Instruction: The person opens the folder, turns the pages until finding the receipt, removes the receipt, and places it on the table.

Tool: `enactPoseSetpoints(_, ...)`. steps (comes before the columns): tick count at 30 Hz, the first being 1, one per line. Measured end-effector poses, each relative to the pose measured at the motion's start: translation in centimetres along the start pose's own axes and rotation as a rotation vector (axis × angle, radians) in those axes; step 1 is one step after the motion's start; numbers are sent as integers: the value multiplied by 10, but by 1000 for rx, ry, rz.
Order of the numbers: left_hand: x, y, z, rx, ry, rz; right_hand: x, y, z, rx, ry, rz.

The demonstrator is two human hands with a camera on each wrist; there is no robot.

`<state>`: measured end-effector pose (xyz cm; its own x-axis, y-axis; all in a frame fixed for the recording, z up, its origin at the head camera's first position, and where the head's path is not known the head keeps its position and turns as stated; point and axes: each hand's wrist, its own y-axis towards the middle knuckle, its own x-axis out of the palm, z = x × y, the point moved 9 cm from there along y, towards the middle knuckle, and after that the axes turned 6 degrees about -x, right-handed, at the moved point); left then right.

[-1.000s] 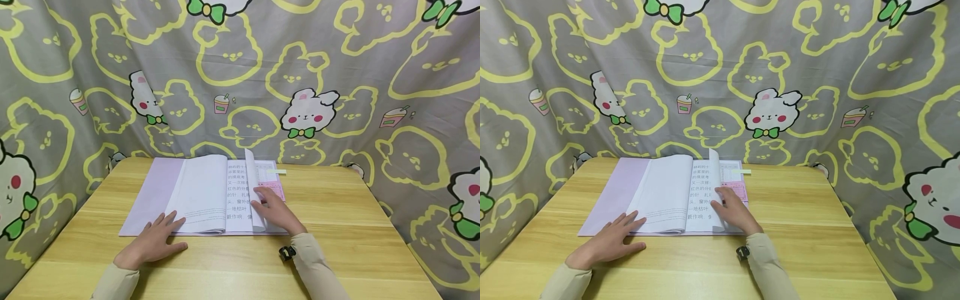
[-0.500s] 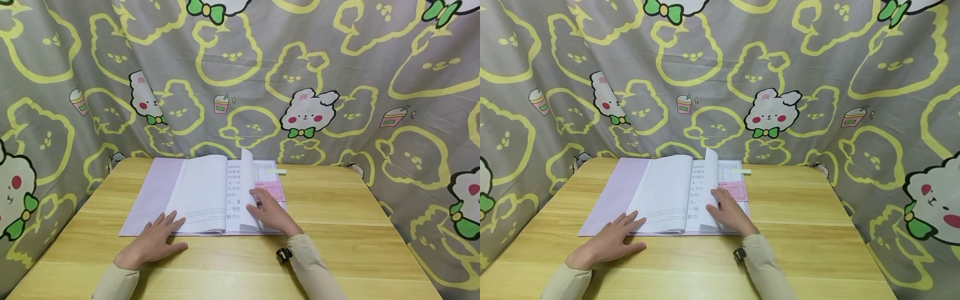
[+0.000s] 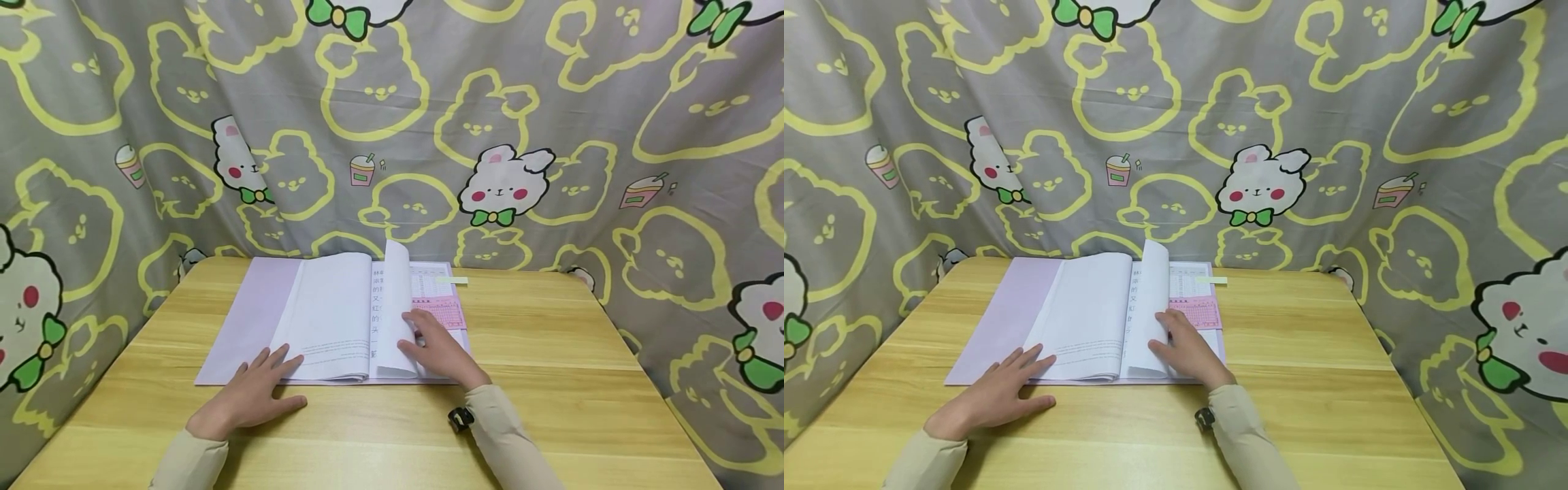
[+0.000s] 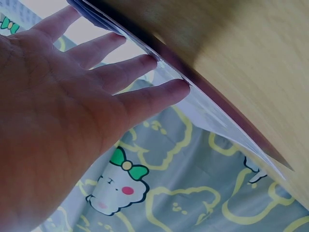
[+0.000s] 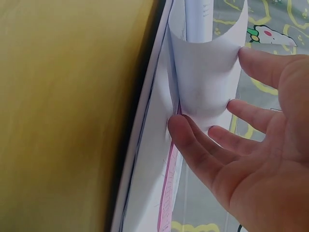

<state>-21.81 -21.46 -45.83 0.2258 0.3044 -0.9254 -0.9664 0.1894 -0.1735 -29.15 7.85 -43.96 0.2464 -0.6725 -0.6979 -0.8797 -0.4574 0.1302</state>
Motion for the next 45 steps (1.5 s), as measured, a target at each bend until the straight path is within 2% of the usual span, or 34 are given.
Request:
enactPoseSetpoints(19, 0, 0, -1, 0, -5, 5, 14, 2, -10, -49, -36, -41)
enactPoseSetpoints(31, 1, 0, 0, -1, -2, 5, 24, 1, -18, -35, -69, -74)
enactPoseSetpoints(45, 1, 1, -1, -5, 6, 1, 34, 1, -29, -102, -83, -104)
